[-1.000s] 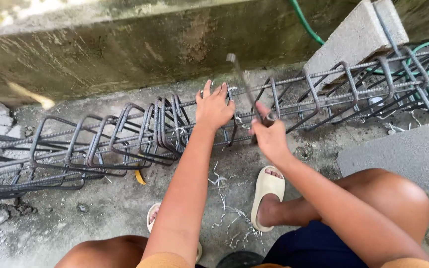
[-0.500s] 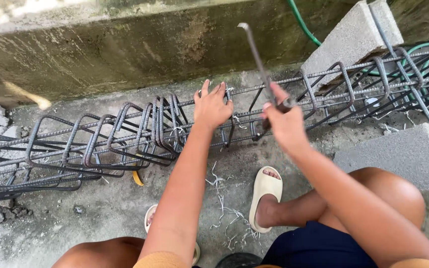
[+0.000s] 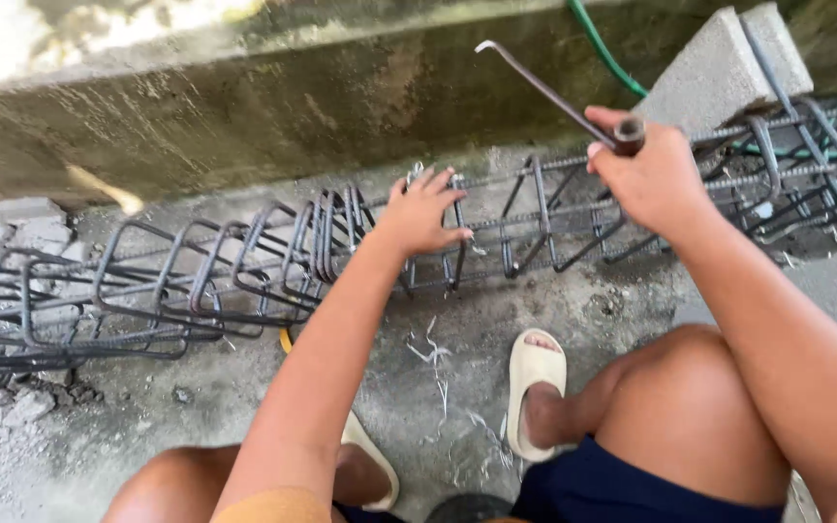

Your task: The person ties a rebar cage using a wire tying tool and metal wire. They loop the wire around the rebar intersections and twist it with the tool to secure the structure.

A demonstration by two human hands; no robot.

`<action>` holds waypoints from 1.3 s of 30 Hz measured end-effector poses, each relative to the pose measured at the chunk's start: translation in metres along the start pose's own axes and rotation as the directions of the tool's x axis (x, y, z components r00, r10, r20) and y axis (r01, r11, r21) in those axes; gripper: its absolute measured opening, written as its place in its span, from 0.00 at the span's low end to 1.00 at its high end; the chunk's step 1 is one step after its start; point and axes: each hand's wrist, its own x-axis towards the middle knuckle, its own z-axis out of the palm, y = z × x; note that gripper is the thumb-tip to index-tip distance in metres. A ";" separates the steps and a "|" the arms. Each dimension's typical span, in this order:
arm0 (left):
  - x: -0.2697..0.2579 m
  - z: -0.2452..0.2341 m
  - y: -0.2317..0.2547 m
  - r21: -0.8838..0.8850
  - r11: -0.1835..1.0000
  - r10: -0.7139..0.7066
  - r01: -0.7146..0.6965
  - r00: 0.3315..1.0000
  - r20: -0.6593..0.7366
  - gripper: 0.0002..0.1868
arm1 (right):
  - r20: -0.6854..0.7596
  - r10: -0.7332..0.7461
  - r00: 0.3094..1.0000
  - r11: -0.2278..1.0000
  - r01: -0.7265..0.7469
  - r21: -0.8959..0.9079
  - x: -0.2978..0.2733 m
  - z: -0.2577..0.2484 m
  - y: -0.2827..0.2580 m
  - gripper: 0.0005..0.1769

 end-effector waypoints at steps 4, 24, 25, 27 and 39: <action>-0.001 -0.013 0.005 0.013 1.000 -0.012 0.013 0.999 -0.033 0.39 | -0.022 -0.110 0.994 0.986 0.112 0.123 -0.003 -0.006 0.005 0.26; -0.195 -0.101 -0.062 -0.123 0.931 -0.347 0.345 0.938 0.007 0.23 | 0.086 0.041 0.995 0.998 -0.036 -0.056 0.033 0.003 0.049 0.22; -0.200 -0.104 -0.062 -0.067 0.926 -0.369 0.371 0.928 0.050 0.23 | 0.086 0.042 0.995 0.998 -0.038 -0.049 0.033 0.005 0.046 0.22; -0.208 -0.096 -0.051 -0.028 0.909 -0.412 0.416 0.906 0.093 0.23 | 0.111 0.035 0.993 0.998 -0.029 -0.054 0.025 0.011 0.037 0.22; -0.099 0.091 -0.075 -0.279 0.900 -0.297 0.336 0.939 0.174 0.27 | 0.117 -0.075 0.990 0.879 0.121 -0.460 -0.013 0.057 -0.039 0.11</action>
